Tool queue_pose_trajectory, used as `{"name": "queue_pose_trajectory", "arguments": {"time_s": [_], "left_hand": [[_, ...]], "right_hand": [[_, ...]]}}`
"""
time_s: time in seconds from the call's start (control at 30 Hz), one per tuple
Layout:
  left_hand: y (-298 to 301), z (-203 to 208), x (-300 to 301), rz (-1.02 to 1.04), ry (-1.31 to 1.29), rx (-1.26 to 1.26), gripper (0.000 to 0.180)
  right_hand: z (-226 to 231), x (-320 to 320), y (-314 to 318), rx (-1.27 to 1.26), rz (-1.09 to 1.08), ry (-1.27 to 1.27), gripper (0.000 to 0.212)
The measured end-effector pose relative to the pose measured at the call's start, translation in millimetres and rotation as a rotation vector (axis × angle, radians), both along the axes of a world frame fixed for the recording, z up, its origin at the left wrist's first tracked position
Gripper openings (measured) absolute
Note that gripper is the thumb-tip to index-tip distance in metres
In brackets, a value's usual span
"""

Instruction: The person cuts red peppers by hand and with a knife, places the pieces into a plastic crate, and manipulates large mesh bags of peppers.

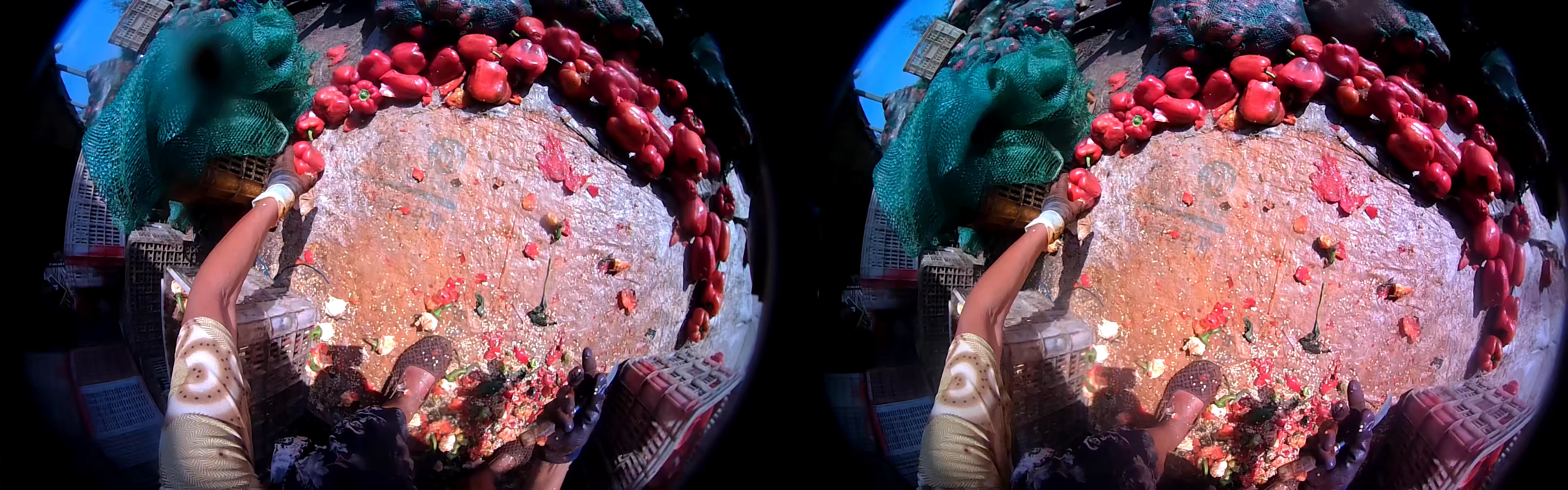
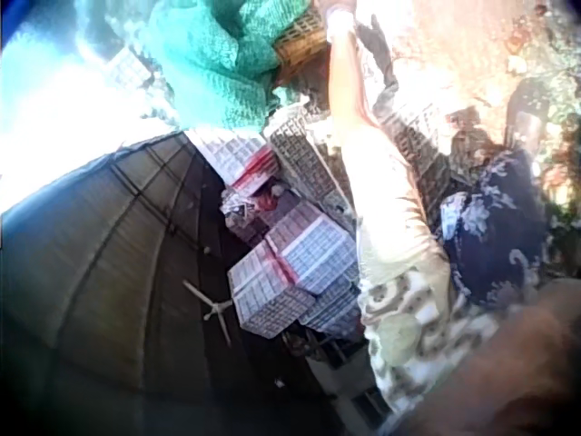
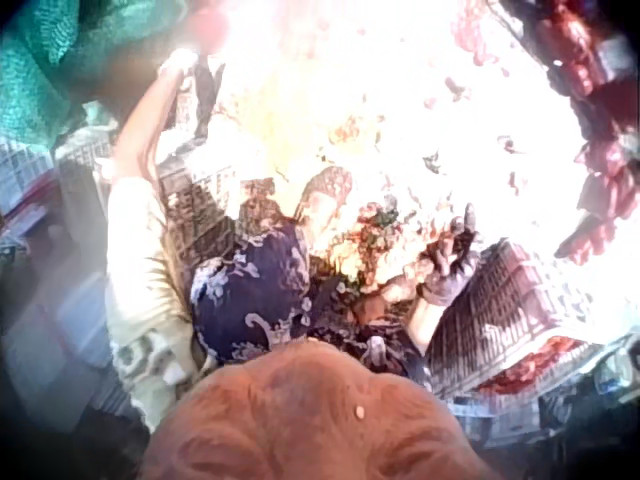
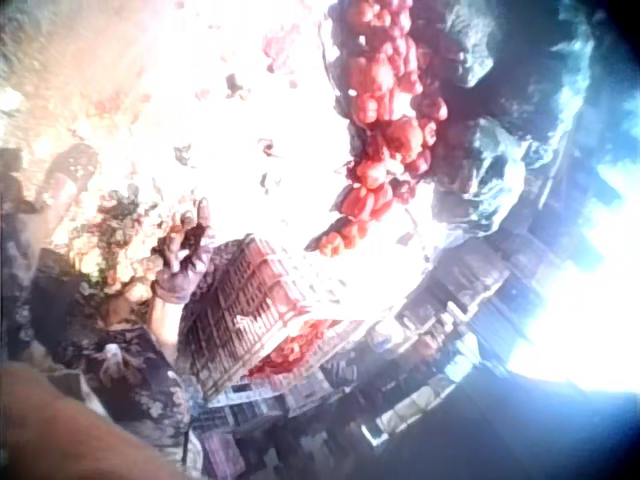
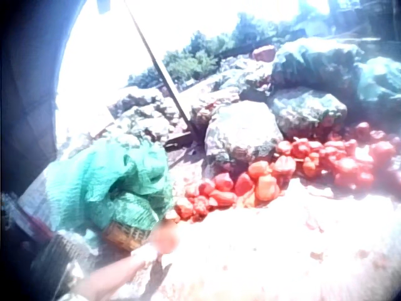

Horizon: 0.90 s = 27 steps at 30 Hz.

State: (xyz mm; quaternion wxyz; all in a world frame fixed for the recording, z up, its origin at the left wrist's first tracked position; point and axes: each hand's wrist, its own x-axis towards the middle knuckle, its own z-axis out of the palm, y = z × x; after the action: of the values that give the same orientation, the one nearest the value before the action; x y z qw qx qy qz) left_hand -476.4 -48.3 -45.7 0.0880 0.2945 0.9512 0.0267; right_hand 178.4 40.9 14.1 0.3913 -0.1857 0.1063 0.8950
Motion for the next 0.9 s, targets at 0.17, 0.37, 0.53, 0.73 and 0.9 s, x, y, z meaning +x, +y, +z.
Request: {"name": "queue_pose_trajectory", "arguments": {"time_s": [0.17,0.37,0.53,0.73,0.9], "left_hand": [[22,-37,-58,0.101,-0.037,-0.039,0.111],[24,-56,-57,0.084,-0.154,0.077,0.111],[16,-45,-44,0.008,-0.022,0.003,0.110],[45,-27,41,-0.203,-0.049,-0.030,0.101],[60,-36,125,-0.464,-0.429,0.121,0.109]], "right_hand": [[-12,-11,11,-0.060,0.054,-0.183,0.053],[-9,-47,23,-0.044,0.073,-0.536,0.046],[-9,-54,21,0.024,0.187,-0.585,0.045],[-8,-59,5,0.079,0.492,-0.934,0.044],[-13,-63,-11,0.559,0.544,-1.034,0.056]]}}
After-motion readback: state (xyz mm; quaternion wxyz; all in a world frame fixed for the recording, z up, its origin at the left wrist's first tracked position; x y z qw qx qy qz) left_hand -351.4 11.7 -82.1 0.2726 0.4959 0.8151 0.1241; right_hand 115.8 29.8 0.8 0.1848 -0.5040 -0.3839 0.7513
